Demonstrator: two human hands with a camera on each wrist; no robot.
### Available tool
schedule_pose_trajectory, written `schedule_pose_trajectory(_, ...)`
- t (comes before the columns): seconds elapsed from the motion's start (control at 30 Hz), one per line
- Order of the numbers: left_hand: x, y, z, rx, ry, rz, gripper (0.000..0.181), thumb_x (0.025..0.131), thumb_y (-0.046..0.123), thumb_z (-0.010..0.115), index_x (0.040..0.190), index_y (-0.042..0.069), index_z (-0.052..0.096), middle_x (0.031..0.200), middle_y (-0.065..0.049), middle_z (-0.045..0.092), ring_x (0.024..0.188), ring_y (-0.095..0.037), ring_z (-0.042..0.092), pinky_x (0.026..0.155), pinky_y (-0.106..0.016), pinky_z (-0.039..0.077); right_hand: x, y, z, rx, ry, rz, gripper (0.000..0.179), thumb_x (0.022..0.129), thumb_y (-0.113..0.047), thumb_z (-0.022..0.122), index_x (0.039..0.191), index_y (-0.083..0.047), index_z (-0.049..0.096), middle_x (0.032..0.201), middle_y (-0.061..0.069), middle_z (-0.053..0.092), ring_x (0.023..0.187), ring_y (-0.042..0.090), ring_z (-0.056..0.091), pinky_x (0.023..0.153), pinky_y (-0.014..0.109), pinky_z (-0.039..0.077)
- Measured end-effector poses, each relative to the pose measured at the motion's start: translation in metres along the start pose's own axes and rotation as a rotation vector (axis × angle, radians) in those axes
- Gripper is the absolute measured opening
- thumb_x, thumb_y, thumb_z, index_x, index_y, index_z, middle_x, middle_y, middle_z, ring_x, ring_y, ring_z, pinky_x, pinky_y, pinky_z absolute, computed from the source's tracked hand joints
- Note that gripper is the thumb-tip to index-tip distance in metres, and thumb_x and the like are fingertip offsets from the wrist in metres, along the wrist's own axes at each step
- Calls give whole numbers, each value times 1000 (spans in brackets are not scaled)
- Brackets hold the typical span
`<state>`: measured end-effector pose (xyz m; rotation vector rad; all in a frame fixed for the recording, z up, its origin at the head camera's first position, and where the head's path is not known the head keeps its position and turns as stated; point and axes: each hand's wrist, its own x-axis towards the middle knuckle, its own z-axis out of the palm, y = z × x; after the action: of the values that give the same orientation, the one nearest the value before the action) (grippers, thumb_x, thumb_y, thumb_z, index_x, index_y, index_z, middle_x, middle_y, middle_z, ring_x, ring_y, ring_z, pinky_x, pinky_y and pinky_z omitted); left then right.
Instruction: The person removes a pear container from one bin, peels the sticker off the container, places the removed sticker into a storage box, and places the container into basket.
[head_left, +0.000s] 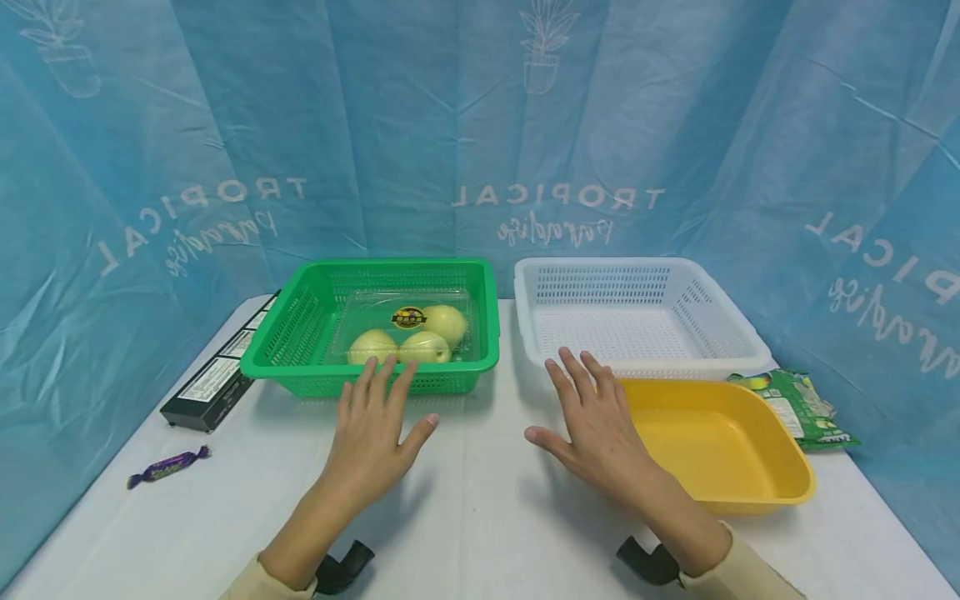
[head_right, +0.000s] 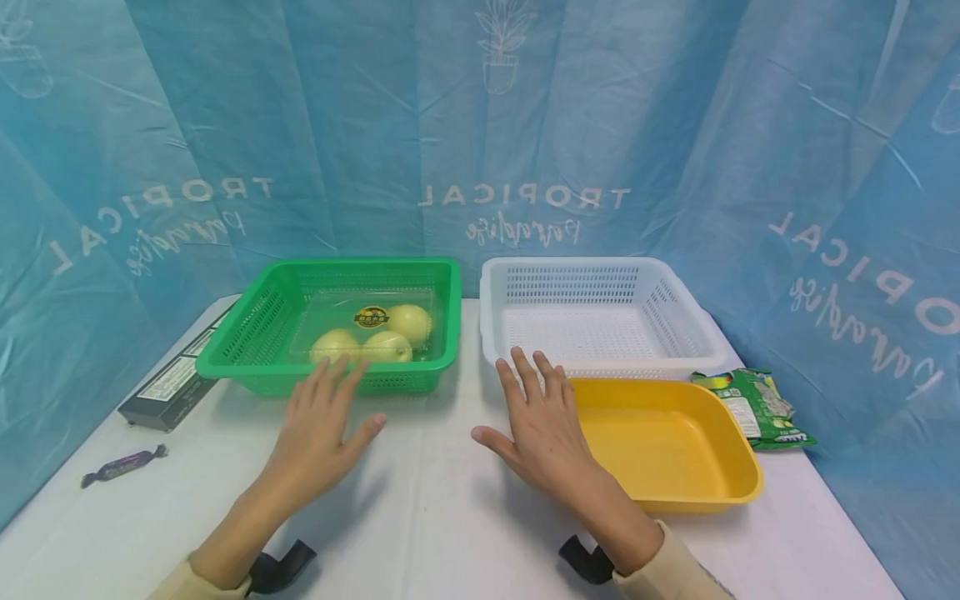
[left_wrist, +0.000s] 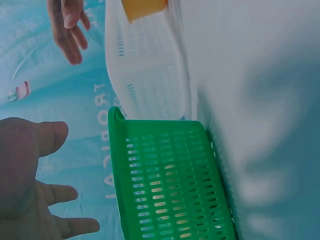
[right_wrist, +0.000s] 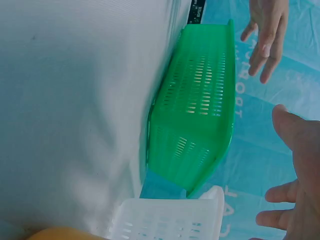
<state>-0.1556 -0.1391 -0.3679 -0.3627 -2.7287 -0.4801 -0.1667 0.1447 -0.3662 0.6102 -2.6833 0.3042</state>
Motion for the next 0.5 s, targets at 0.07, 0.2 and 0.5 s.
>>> schedule_pose_trajectory(0.07,1,-1,0,0,10,2,73,92,48,53,150,14,25,153,-20,24,144,-43,12,108,-70,14,1,-1,0,6,1,0,88,83,-57,62,148,-9,26,157,12,21,142,38,20,114,58,19)
schedule_pose_trajectory(0.2,2,-3,-1,-10,34,4,71,92,46,55,148,12,28,152,-22,26,143,-44,14,107,-70,15,4,-3,-1,28,-6,7,88,83,-56,61,148,-9,26,156,13,23,141,37,23,113,56,22)
schedule_pose_trajectory(0.5,7,-8,-4,-58,83,-12,66,92,40,57,146,10,32,148,-23,31,141,-43,19,107,-67,19,10,-6,0,88,-1,0,84,85,-52,62,148,-8,27,155,12,25,136,37,29,112,53,26)
